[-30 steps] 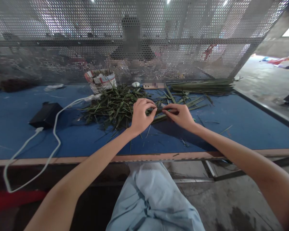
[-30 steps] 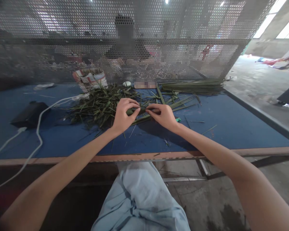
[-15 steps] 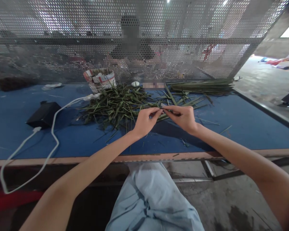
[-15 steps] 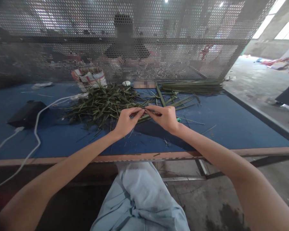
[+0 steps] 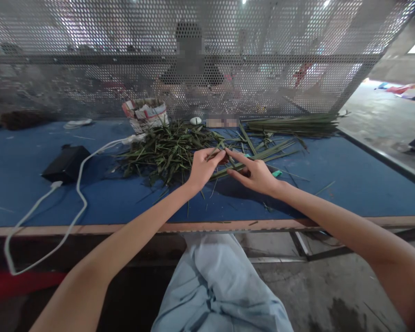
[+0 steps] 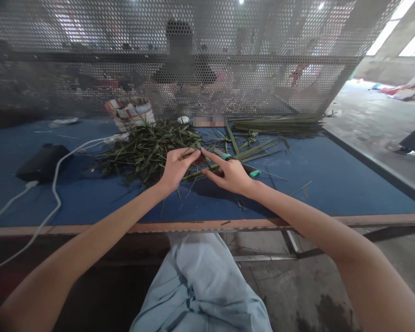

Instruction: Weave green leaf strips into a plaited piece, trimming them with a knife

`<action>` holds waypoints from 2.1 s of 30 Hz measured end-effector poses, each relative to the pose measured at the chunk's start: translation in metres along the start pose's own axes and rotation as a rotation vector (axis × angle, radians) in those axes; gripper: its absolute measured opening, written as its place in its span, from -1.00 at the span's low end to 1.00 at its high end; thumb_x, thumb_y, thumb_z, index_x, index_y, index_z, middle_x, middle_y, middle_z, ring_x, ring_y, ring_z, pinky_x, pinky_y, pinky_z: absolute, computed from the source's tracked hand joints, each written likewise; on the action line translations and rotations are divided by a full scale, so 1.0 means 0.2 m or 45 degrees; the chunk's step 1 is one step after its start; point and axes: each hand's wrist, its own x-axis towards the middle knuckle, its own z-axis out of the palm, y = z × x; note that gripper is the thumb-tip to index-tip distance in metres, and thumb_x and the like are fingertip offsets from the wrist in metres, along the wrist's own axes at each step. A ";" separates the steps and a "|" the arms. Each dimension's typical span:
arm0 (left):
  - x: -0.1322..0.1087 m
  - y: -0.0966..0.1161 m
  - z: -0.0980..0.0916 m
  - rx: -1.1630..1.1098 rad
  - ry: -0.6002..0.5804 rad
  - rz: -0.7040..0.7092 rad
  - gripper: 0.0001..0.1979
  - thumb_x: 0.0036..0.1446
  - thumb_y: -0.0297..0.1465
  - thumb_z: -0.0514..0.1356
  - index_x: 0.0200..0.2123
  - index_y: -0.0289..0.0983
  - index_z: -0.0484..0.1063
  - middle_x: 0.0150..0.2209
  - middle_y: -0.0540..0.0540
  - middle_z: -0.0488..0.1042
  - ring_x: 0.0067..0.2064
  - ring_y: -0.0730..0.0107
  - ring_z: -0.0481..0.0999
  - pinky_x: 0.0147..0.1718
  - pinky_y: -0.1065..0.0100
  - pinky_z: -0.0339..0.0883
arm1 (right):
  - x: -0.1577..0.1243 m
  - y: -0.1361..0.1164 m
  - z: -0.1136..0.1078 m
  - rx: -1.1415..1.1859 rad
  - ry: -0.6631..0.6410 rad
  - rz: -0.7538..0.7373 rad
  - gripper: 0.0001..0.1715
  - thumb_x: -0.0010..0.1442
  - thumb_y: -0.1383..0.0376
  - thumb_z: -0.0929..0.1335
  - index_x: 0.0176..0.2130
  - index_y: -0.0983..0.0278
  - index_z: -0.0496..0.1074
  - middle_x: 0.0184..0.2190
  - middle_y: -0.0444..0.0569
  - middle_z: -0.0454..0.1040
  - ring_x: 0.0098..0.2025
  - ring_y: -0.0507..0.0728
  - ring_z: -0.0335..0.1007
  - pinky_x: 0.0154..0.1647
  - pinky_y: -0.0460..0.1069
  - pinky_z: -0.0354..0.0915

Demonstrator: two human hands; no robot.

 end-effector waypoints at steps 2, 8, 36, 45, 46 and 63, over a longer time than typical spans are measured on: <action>0.00 0.01 0.00 -0.046 0.005 -0.053 -0.80 0.13 -0.27 0.23 -0.44 -0.27 0.48 -0.41 -0.10 0.56 -0.30 0.29 0.59 -0.19 0.20 0.51 | 0.00 0.00 -0.01 0.067 -0.052 0.020 -0.27 0.30 0.04 0.24 0.33 0.31 0.14 -0.75 -0.25 0.23 -0.71 0.01 0.04 -0.57 -0.07 0.05; 0.01 0.00 -0.01 -0.061 0.013 -0.079 -0.81 0.10 -0.26 0.24 -0.42 -0.27 0.49 -0.38 -0.09 0.57 -0.28 0.27 0.58 -0.21 0.18 0.52 | 0.00 0.00 -0.02 0.294 -0.142 0.048 -0.33 0.38 0.03 0.11 0.33 0.27 0.14 -0.71 -0.20 0.26 -0.67 0.04 0.17 -0.53 -0.06 0.13; 0.01 0.04 -0.02 0.406 -0.234 0.167 -0.75 0.17 -0.34 0.15 -0.54 -0.25 0.39 -0.57 -0.03 0.38 -0.49 0.38 0.35 -0.43 0.29 0.24 | 0.09 0.10 -0.05 1.035 0.131 0.427 -0.64 0.08 0.07 0.45 -0.22 0.27 0.49 -0.42 -0.09 0.46 -0.37 0.03 0.38 -0.40 -0.09 0.32; 0.00 0.03 -0.01 0.434 -0.328 0.143 -0.76 0.18 -0.31 0.13 -0.51 -0.24 0.41 -0.55 -0.04 0.37 -0.50 0.39 0.31 -0.47 0.30 0.19 | 0.10 0.11 -0.04 1.048 0.093 0.505 -0.61 -0.03 0.10 0.50 -0.26 0.31 0.56 -0.40 -0.06 0.51 -0.42 0.01 0.39 -0.39 -0.05 0.35; 0.00 0.03 -0.01 0.427 -0.333 0.137 -0.76 0.18 -0.31 0.12 -0.51 -0.24 0.40 -0.56 -0.03 0.36 -0.51 0.40 0.30 -0.48 0.31 0.18 | 0.10 0.11 -0.05 1.045 0.089 0.516 -0.60 -0.04 0.09 0.50 -0.26 0.31 0.56 -0.40 -0.05 0.52 -0.41 0.02 0.39 -0.39 -0.05 0.36; 0.00 0.03 -0.01 0.388 -0.401 0.094 -0.74 0.19 -0.33 0.12 -0.52 -0.28 0.41 -0.53 -0.06 0.43 -0.48 0.43 0.41 -0.41 0.34 0.32 | 0.11 0.11 -0.06 0.884 0.061 0.482 -0.56 -0.10 0.04 0.52 -0.32 0.32 0.57 -0.45 -0.06 0.51 -0.47 -0.01 0.33 -0.44 -0.06 0.33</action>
